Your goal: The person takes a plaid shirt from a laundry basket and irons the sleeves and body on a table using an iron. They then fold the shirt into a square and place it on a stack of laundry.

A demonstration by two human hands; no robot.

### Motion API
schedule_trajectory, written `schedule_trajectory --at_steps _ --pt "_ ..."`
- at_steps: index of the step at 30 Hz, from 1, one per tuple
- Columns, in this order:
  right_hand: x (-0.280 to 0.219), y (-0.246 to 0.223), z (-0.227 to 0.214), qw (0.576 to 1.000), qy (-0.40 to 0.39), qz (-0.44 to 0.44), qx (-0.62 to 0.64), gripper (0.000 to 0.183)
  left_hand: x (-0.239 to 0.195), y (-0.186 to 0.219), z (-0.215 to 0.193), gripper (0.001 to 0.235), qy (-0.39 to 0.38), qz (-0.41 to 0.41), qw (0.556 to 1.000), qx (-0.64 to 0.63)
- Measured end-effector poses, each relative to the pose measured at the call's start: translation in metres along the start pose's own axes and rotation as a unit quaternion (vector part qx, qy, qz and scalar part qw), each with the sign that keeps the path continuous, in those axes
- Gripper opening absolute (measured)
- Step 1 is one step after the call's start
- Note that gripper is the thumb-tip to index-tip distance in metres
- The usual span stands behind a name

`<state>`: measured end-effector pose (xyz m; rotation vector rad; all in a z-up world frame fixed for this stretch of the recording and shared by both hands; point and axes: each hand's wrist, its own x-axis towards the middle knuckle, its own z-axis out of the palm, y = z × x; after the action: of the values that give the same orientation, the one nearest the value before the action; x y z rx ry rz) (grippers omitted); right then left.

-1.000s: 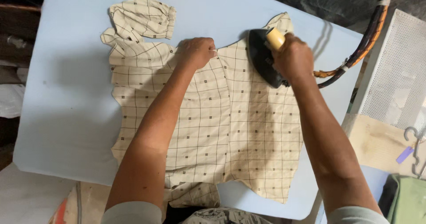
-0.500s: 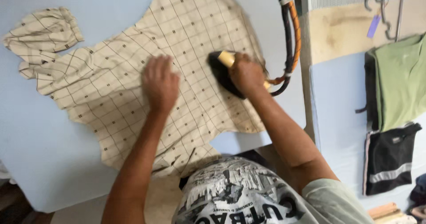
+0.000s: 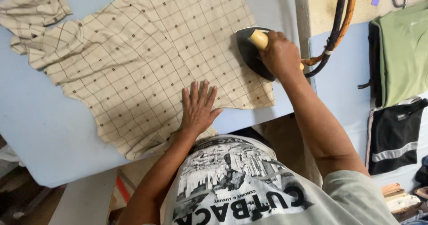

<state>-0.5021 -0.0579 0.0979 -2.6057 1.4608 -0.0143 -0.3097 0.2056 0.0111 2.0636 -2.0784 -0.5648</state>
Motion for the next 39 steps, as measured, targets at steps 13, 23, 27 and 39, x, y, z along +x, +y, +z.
schedule_trajectory --at_steps 13,23,27,39 --pt "-0.084 -0.051 0.018 0.972 -0.117 -0.202 -0.003 0.029 -0.071 0.020 0.020 0.078 0.002 0.008 1.000 0.017" --pt "-0.108 -0.051 0.005 0.970 -0.083 -0.224 0.038 0.052 -0.089 0.021 0.022 0.082 0.045 -0.114 0.991 -0.045" --pt "-0.068 -0.078 0.008 0.967 -0.083 -0.240 0.034 0.051 -0.100 0.006 0.013 0.079 0.023 -0.122 0.988 -0.090" --pt "0.002 -0.175 0.015 0.937 -0.149 -0.316 0.008 0.035 -0.204 -0.085 0.026 0.066 0.379 -0.634 0.627 -0.246"
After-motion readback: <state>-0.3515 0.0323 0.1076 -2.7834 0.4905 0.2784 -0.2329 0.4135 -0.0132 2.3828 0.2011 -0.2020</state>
